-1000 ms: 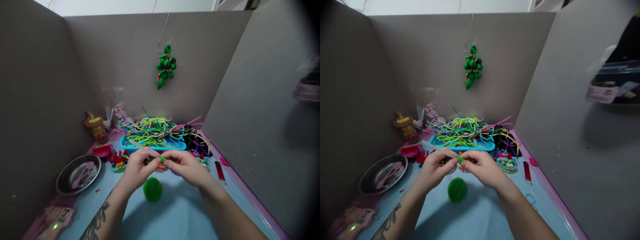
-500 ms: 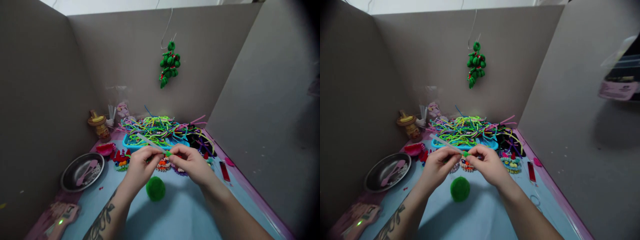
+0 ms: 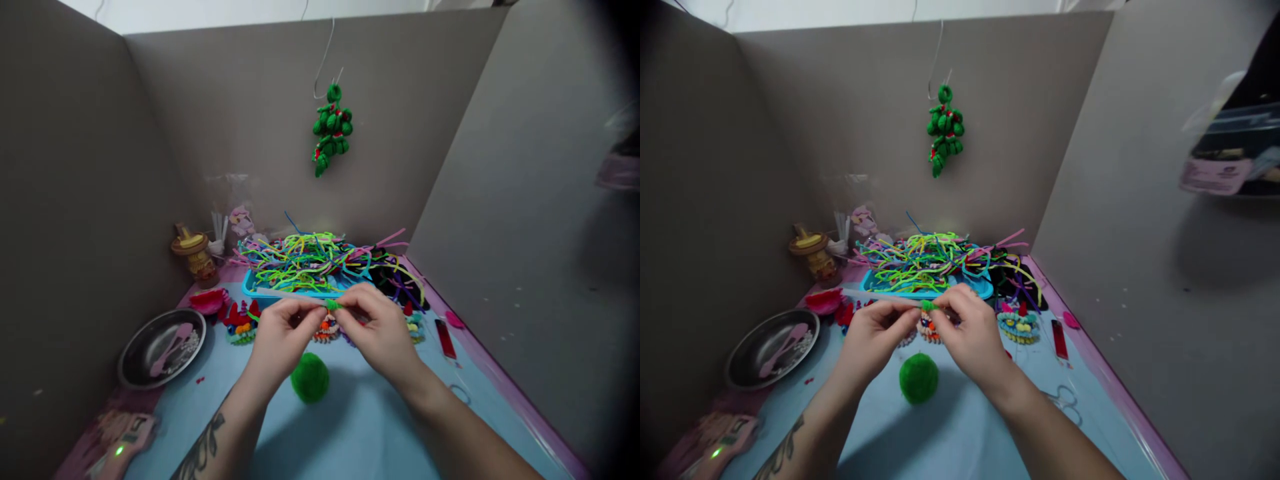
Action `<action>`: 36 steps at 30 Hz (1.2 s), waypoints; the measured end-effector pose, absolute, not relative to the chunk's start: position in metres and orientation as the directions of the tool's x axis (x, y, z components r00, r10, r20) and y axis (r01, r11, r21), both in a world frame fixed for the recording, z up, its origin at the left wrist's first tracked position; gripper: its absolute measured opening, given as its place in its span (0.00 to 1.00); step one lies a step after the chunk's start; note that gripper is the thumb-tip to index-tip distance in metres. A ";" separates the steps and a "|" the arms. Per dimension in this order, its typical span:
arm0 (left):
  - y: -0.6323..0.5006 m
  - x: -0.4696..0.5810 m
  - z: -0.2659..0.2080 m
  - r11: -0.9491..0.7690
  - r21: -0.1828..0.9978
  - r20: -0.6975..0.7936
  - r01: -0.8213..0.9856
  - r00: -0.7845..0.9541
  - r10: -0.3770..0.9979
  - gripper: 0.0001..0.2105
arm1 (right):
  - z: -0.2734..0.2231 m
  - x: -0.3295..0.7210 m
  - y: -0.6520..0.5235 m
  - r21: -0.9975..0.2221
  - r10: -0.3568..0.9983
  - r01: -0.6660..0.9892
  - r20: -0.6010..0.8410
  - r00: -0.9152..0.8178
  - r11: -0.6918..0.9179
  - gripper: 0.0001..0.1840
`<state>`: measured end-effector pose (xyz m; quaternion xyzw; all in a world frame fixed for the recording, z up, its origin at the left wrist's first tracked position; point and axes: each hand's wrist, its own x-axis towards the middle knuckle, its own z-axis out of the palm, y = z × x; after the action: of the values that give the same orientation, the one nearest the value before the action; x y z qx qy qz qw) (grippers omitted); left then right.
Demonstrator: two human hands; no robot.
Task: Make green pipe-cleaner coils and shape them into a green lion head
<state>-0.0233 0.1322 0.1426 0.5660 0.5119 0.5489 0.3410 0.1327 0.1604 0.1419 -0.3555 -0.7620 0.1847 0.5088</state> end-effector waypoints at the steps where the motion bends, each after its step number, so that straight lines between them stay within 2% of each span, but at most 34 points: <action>1: 0.132 -0.022 0.143 -0.235 0.950 0.265 0.204 -0.137 0.954 0.06 | 0.140 0.132 0.160 -0.611 0.705 0.368 0.674 -0.223 0.701 0.06; 7: 0.134 -0.019 0.141 -0.203 0.967 0.224 0.152 -0.140 0.964 0.08 | 0.132 0.130 0.161 -0.408 0.556 0.488 0.805 -0.207 0.772 0.09; 13: 0.135 -0.011 0.140 -0.141 0.990 0.137 -0.010 -0.152 0.979 0.08 | 0.128 0.129 0.161 -0.319 0.504 0.559 0.837 -0.213 0.766 0.11; 16: 0.136 -0.011 0.138 -0.154 0.988 0.149 -0.016 -0.187 0.971 0.09 | 0.129 0.129 0.161 -0.353 0.529 0.531 0.818 -0.223 0.770 0.09; 22: 0.138 -0.020 0.134 -0.207 0.977 0.195 -0.046 -0.191 0.962 0.10 | 0.139 0.132 0.161 -0.528 0.629 0.356 0.718 -0.298 0.771 0.05; 29: 0.139 -0.021 0.133 -0.287 0.958 0.287 0.022 -0.136 0.948 0.06 | 0.139 0.135 0.161 -0.571 0.644 0.302 0.711 -0.282 0.763 0.04; 36: 0.138 -0.023 0.133 -0.339 0.933 0.351 0.123 -0.099 0.931 0.06 | 0.147 0.139 0.161 -0.674 0.720 0.259 0.621 -0.310 0.692 0.04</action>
<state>-0.0233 0.1381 0.1330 0.5746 0.4587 0.5824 0.3467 0.1386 0.1612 0.1472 -0.3158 -0.7751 0.2329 0.4952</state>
